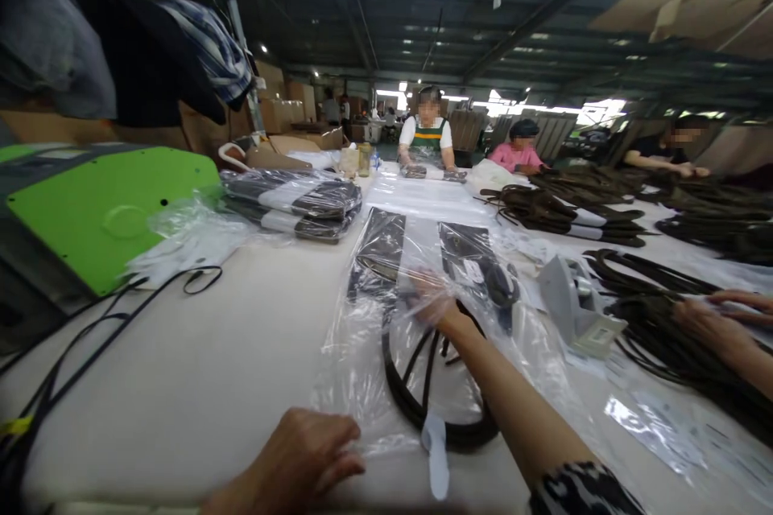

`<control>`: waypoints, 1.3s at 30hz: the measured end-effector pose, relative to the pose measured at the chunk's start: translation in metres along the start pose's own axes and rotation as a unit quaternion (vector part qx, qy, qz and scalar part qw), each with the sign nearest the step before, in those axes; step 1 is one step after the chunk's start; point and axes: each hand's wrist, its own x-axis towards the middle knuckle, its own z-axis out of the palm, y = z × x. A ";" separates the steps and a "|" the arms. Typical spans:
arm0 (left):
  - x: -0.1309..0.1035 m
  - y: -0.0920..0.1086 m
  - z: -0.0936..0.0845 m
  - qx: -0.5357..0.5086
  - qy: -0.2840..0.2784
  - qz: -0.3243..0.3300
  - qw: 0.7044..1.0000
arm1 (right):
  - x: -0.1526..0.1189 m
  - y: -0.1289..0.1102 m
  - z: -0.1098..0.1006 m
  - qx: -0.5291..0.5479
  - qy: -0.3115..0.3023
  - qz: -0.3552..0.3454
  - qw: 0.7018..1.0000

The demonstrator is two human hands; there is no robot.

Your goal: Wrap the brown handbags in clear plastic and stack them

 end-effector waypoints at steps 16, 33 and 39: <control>-0.037 -0.037 -0.038 0.194 -0.005 -0.267 0.944 | -0.025 -0.136 -0.010 0.234 -0.105 0.076 0.964; 0.054 0.048 0.001 -0.066 0.004 -0.012 0.998 | -0.167 -0.119 -0.107 0.252 -0.095 0.079 0.960; 0.080 0.025 0.010 0.028 -0.043 0.009 0.999 | -0.142 -0.141 -0.071 0.126 -0.056 0.162 0.977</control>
